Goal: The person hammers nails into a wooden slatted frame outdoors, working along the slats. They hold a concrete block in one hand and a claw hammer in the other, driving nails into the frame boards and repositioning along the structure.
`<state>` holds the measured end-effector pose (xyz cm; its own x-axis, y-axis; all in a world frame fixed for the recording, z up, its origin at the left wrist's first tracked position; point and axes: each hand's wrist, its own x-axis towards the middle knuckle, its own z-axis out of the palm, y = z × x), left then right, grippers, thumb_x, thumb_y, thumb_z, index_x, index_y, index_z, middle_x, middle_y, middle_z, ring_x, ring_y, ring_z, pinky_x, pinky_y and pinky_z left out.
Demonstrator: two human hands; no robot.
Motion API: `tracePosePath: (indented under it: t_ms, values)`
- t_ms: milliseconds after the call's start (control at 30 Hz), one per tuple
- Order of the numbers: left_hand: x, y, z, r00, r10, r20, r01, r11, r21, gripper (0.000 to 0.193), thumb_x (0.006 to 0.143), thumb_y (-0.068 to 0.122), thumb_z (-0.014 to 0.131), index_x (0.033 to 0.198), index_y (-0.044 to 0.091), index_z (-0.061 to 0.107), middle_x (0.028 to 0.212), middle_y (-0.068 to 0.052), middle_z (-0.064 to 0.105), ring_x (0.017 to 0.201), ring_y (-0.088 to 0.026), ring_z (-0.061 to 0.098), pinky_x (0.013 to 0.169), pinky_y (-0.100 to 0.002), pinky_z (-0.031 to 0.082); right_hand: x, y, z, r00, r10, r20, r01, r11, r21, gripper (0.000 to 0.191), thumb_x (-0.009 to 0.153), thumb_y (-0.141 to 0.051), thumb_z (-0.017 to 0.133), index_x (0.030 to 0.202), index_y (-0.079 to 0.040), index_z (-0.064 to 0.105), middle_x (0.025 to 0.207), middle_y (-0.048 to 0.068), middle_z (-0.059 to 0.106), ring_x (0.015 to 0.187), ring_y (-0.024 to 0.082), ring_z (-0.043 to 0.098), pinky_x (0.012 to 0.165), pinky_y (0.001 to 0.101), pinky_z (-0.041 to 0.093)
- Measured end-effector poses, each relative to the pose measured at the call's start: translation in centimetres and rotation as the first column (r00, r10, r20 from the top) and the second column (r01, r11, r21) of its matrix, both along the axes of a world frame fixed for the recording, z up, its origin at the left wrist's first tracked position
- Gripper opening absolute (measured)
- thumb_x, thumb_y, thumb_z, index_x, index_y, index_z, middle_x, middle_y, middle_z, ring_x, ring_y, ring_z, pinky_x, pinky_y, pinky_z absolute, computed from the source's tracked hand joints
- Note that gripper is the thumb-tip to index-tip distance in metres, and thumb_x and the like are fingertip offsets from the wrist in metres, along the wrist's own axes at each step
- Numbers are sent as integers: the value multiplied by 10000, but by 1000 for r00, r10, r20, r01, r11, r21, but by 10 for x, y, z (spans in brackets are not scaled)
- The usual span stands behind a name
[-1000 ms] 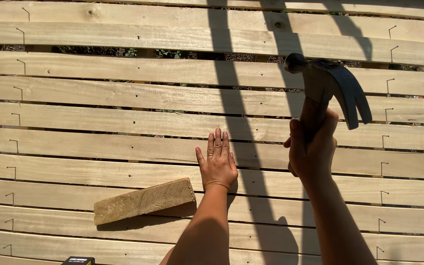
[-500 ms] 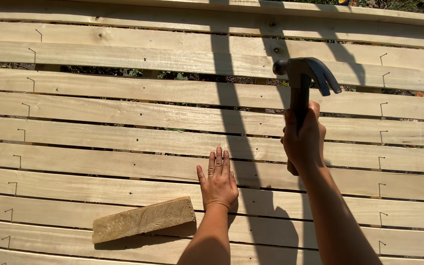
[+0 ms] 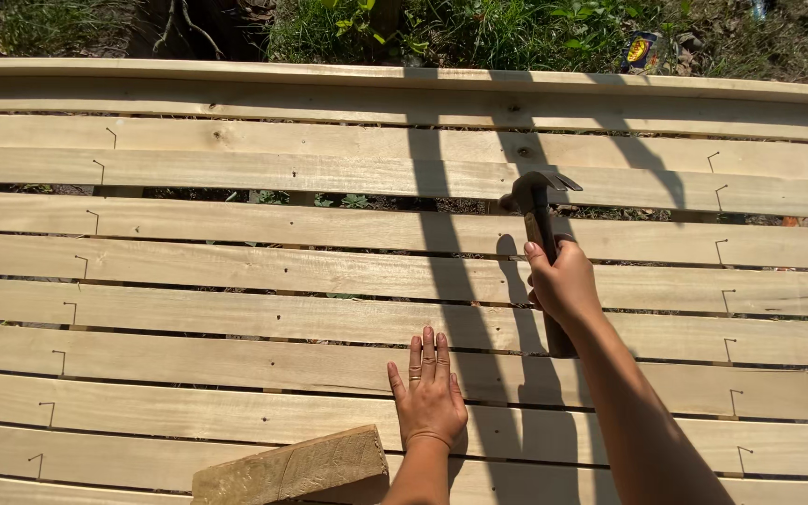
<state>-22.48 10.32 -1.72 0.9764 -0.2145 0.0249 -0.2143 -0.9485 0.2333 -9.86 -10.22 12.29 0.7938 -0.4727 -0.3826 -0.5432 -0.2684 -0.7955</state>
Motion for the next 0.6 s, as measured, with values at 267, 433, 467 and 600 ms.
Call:
tracePosePath:
  t_ms: [267, 433, 467, 600]
  values:
    - [-4, 3, -4, 1000, 2, 9, -2, 1000, 3, 723, 913, 320, 348, 1594, 208, 132, 1680, 21, 41, 1520, -179, 28, 1212, -601, 16, -22, -8, -37, 952, -199, 234, 140, 959, 245, 294, 851, -135, 747, 1033, -15, 549, 713, 56, 604, 467, 148, 558, 411, 330, 470]
    - [-7, 4, -4, 1000, -4, 6, 4, 1000, 25, 723, 913, 319, 392, 1589, 201, 163, 1672, -3, 95, 1520, -202, 69, 1166, -582, 40, -47, -14, -94, 938, -328, 115, 245, 859, 449, 280, 844, -68, 692, 1066, -30, 525, 678, 75, 588, 469, 166, 581, 427, 349, 495]
    - [-6, 3, -3, 1000, -6, -15, 7, 1000, 14, 724, 912, 320, 413, 1586, 196, 180, 1667, -14, 119, 1516, -211, 86, 1161, -586, 50, -50, -16, -101, 938, -337, 86, 260, 844, 470, 280, 843, -64, 683, 1071, -30, 524, 664, 83, 581, 463, 174, 586, 423, 358, 500]
    - [20, 6, 4, 999, -39, 2, 39, 999, -28, 709, 920, 307, 487, 1590, 193, 284, 1628, 7, 266, 1502, -206, 209, 1211, -566, 137, -55, -18, -117, 931, -360, 68, 299, 853, 428, 248, 869, -75, 687, 1041, -3, 523, 680, 71, 599, 461, 166, 585, 435, 341, 496]
